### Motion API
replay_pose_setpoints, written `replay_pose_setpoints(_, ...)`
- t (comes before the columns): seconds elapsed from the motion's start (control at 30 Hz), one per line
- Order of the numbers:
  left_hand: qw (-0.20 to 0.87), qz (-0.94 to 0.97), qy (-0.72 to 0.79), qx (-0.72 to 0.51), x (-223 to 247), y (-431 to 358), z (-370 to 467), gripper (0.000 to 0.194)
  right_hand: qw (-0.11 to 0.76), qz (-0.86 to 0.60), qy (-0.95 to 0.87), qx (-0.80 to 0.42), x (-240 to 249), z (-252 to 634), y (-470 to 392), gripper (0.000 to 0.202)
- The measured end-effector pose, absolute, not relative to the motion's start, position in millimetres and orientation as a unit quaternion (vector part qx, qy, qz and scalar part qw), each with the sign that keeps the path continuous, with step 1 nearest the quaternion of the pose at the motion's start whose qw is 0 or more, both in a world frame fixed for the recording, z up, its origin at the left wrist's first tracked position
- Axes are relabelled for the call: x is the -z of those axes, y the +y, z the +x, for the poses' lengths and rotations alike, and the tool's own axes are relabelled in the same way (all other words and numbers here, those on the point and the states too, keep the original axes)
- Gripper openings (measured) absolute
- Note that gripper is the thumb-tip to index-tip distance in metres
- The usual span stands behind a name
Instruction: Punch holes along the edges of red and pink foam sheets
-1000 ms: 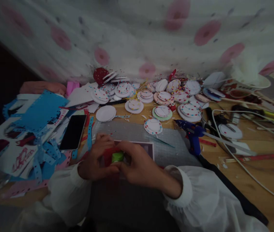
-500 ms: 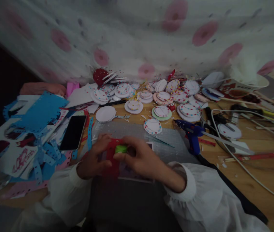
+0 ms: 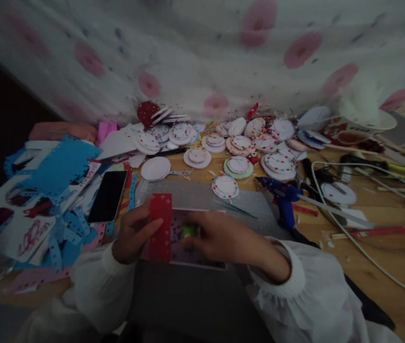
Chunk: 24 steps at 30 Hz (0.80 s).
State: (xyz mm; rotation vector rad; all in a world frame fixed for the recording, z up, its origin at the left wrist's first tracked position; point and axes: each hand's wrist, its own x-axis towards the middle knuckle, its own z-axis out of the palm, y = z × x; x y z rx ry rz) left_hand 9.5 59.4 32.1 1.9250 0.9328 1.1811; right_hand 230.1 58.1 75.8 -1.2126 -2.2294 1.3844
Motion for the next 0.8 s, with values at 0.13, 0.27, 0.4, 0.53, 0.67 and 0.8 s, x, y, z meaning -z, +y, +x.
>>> replay_pose_setpoints(0.13,0.319,0.738,0.372,-0.463,-31.8,58.5,10.6,0.008,0.177,-0.411,-0.713,-0.540,-76.0,229.8,59.7,0.024)
replay_pose_setpoints(0.27,0.307,0.742,0.375,-0.463,-32.2,58.3,11.6,0.009,0.201,-0.373,-0.648,-0.633,-76.8,229.3,58.9,0.025)
replay_pose_setpoints(0.4,0.289,0.757,0.354,-0.467,-30.4,59.2,10.9,0.010,0.196,-0.364,-0.644,-0.643,-78.0,228.8,57.5,0.023)
replay_pose_setpoints(0.53,0.287,0.755,0.371,-0.458,-28.9,59.3,9.5,0.010,0.189,-0.359,-0.681,-0.610,-79.7,230.2,57.2,0.025)
replay_pose_setpoints(0.67,0.282,0.752,0.374,-0.463,-31.0,58.9,10.0,0.014,0.182,-0.369,-0.672,-0.616,-81.6,230.9,57.0,0.026)
replay_pose_setpoints(0.8,0.277,0.749,0.379,-0.468,-33.1,58.5,10.2,0.018,0.172,-0.374,-0.630,-0.659,-85.4,229.8,57.7,0.026)
